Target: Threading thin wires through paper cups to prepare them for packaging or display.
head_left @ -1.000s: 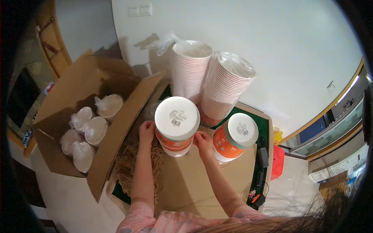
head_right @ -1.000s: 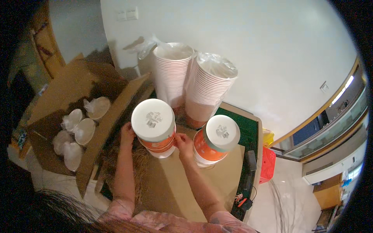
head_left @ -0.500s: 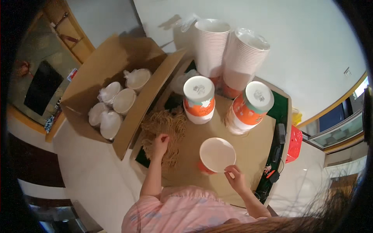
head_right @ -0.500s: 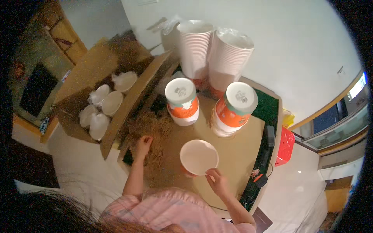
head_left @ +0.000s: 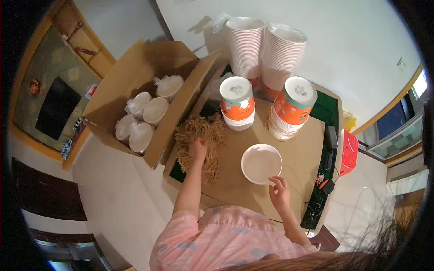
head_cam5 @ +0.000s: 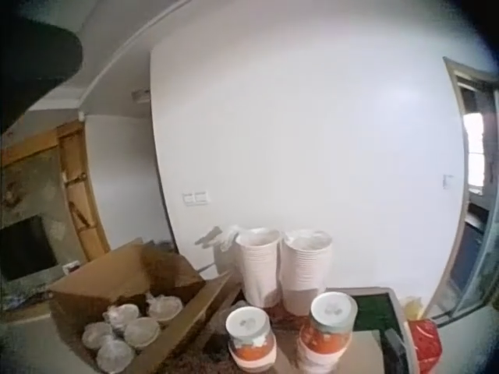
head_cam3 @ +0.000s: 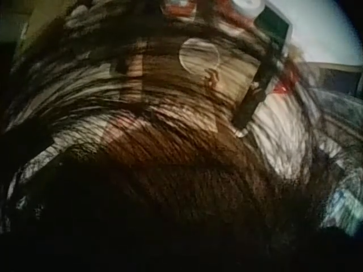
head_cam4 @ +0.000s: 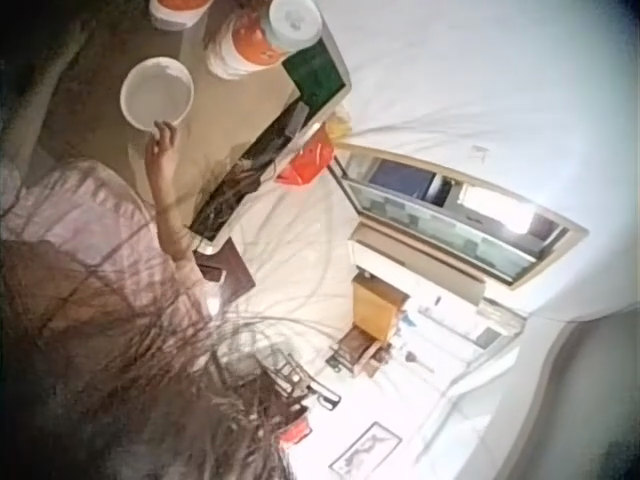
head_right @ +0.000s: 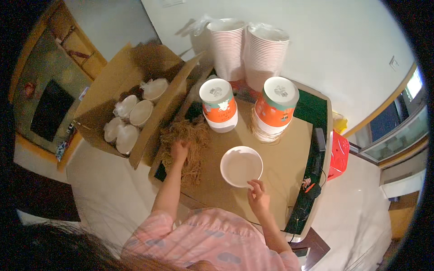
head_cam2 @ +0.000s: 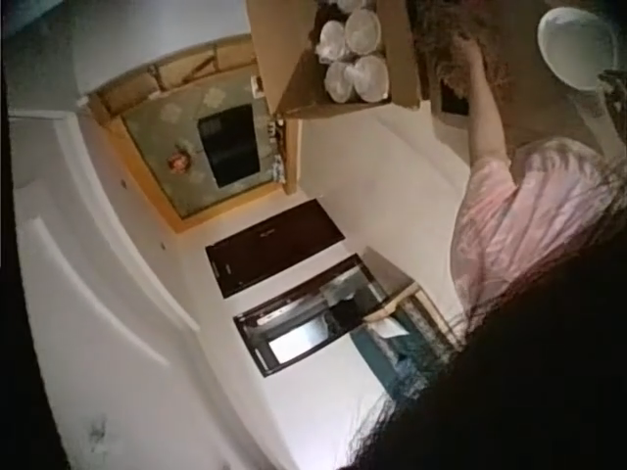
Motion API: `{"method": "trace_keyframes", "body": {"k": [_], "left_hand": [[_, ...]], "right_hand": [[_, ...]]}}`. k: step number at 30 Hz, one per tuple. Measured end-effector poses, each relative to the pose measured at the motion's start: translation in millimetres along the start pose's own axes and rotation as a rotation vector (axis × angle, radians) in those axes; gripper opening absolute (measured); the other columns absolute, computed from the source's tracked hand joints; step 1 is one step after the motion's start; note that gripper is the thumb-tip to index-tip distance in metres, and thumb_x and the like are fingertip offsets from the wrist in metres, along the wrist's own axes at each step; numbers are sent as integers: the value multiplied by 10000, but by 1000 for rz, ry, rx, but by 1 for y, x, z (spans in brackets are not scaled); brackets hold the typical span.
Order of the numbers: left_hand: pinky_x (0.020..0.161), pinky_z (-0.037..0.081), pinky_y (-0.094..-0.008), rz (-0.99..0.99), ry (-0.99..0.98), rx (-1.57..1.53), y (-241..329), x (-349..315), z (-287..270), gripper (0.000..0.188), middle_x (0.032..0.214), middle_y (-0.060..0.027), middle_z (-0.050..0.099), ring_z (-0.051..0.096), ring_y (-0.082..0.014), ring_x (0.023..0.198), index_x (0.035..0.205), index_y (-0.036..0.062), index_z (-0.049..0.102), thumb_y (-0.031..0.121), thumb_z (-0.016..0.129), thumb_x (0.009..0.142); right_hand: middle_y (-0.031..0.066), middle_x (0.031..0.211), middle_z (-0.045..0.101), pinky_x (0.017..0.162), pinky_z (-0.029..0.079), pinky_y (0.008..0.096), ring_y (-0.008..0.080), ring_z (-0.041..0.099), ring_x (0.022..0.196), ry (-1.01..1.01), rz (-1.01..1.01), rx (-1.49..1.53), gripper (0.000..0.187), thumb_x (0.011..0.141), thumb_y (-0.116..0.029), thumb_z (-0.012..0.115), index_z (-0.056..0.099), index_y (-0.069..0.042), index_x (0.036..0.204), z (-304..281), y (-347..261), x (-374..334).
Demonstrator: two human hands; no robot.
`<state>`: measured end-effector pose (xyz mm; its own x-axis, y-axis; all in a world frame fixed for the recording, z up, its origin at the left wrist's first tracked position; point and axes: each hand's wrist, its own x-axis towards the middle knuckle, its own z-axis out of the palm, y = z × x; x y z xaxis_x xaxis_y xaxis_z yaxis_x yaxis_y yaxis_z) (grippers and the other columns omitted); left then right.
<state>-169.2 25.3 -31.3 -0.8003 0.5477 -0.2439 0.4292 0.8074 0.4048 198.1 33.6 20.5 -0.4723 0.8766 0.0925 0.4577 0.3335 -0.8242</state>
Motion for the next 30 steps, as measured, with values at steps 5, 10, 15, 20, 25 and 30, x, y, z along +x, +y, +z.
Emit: {"method": "trace_keyframes", "body": {"k": [5, 10, 15, 20, 25, 30], "left_hand": [[649, 463, -358, 113, 101, -197, -23, -13, 11, 251, 860, -98, 571, 556, -235, 766, 954, 68, 531, 307, 512, 881], [645, 460, -360, 316, 290, -443, -26, -42, 14, 271, 839, -93, 571, 554, -245, 758, 906, 53, 550, 320, 511, 881], [609, 442, -360, 80, 115, -136, -23, 2, 31, 246, 805, -87, 577, 552, -247, 731, 865, 54, 541, 297, 508, 885], [626, 443, -366, -61, 146, -306, -17, -4, 29, 207, 812, -92, 583, 559, -249, 744, 871, 53, 540, 257, 506, 885], [594, 428, -273, 605, -46, -705, -9, -146, 41, 41, 731, -68, 551, 527, -144, 654, 793, 46, 525, 75, 545, 813], [563, 454, -320, 726, -264, -611, -12, -233, 75, 66, 727, -95, 577, 589, -222, 646, 791, 51, 568, 108, 597, 774]], "right_hand": [[71, 910, 596, 600, 468, 234, 122, 557, 643, -10, 78, 265, 161, 810, 5, 539, 594, -43, 953, 37, 25, -31], [50, 834, 618, 636, 468, 225, 92, 562, 701, -186, 314, 716, 138, 875, -56, 512, 585, 7, 974, 53, 8, -41], [47, 834, 613, 653, 475, 230, 96, 564, 720, -252, 219, 586, 162, 874, -62, 519, 580, 27, 994, 60, 3, -44], [51, 863, 627, 710, 467, 250, 112, 570, 793, -267, 332, 584, 175, 885, -92, 515, 601, 24, 985, 46, -5, -46], [77, 928, 614, 736, 480, 258, 128, 580, 832, -221, 453, 807, 233, 902, -151, 500, 584, 33, 1017, 52, 10, -42], [92, 975, 594, 766, 491, 268, 159, 583, 872, -359, 681, 976, 269, 912, -204, 477, 575, 31, 998, 80, 25, -42]]}}
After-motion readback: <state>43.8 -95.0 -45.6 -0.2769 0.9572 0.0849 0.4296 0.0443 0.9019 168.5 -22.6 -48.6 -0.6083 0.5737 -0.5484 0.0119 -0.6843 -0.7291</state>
